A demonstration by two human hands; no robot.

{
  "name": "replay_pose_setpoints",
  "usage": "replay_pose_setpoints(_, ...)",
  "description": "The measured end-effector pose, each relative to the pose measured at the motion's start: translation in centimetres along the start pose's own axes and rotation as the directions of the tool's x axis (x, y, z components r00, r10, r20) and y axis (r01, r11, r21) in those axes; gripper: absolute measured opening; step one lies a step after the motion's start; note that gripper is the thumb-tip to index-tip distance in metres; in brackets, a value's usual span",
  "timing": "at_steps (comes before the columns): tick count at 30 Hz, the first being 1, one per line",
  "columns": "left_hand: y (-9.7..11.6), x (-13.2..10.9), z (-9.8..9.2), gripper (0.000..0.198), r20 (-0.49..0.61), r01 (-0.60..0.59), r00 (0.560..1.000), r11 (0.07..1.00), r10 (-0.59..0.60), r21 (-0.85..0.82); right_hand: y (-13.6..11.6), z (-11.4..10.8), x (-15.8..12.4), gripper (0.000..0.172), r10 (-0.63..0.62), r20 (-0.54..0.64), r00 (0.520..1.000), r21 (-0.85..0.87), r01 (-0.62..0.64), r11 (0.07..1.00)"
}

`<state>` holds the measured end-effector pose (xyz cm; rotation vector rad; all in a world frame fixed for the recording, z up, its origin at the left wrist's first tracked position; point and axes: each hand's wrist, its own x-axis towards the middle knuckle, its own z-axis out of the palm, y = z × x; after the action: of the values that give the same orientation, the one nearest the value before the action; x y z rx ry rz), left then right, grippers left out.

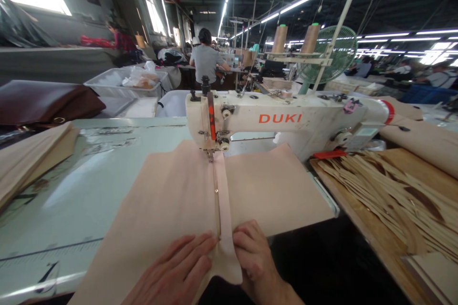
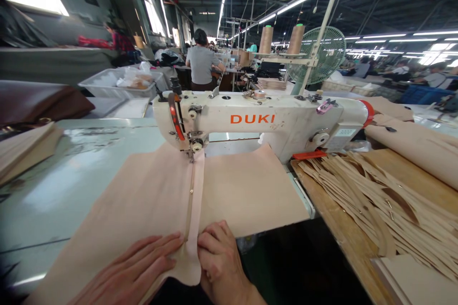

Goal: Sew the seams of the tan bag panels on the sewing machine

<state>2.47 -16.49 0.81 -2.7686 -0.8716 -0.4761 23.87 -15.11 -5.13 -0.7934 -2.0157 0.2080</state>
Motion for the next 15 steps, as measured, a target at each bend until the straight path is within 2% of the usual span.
replay_pose_setpoints(4, 0.2, 0.1, 0.2, 0.018, -0.004, 0.032, 0.999, 0.999, -0.032, -0.035, -0.2, -0.2, 0.0, 0.021, 0.008, 0.014, 1.000, 0.025, -0.009, 1.000)
replay_pose_setpoints(7, 0.0, 0.1, 0.1, 0.012, -0.033, 0.036, 0.999, 0.998, -0.038, -0.059, -1.0, -2.0, 0.9, 0.019, 0.006, 0.097, 0.995, 0.042, -0.011, 0.999)
replay_pose_setpoints(9, -0.3, -0.1, 0.2, 0.024, -0.053, 0.009, 0.999, 0.999, -0.011, -0.035, -1.4, -3.8, 2.2, 0.015, 0.060, 0.170, 0.984, 0.070, -0.073, 0.995)
replay_pose_setpoints(11, -0.6, -0.4, 0.5, 0.042, -0.054, -0.017, 0.998, 1.000, 0.018, 0.014, -1.5, -5.2, 3.9, 0.012, 0.164, 0.178, 0.970, 0.060, -0.177, 0.982)
replay_pose_setpoints(13, -0.7, -0.7, 1.1, 0.052, -0.038, -0.026, 0.999, 0.998, 0.028, 0.063, -0.9, -5.3, 5.5, 0.013, 0.236, 0.159, 0.959, -0.013, -0.237, 0.971)
replay_pose_setpoints(15, -0.7, -1.0, 2.1, 0.051, -0.035, -0.050, 0.998, 0.992, 0.054, 0.113, 0.2, -4.2, 6.7, 0.022, 0.200, 0.212, 0.957, -0.113, -0.179, 0.977)
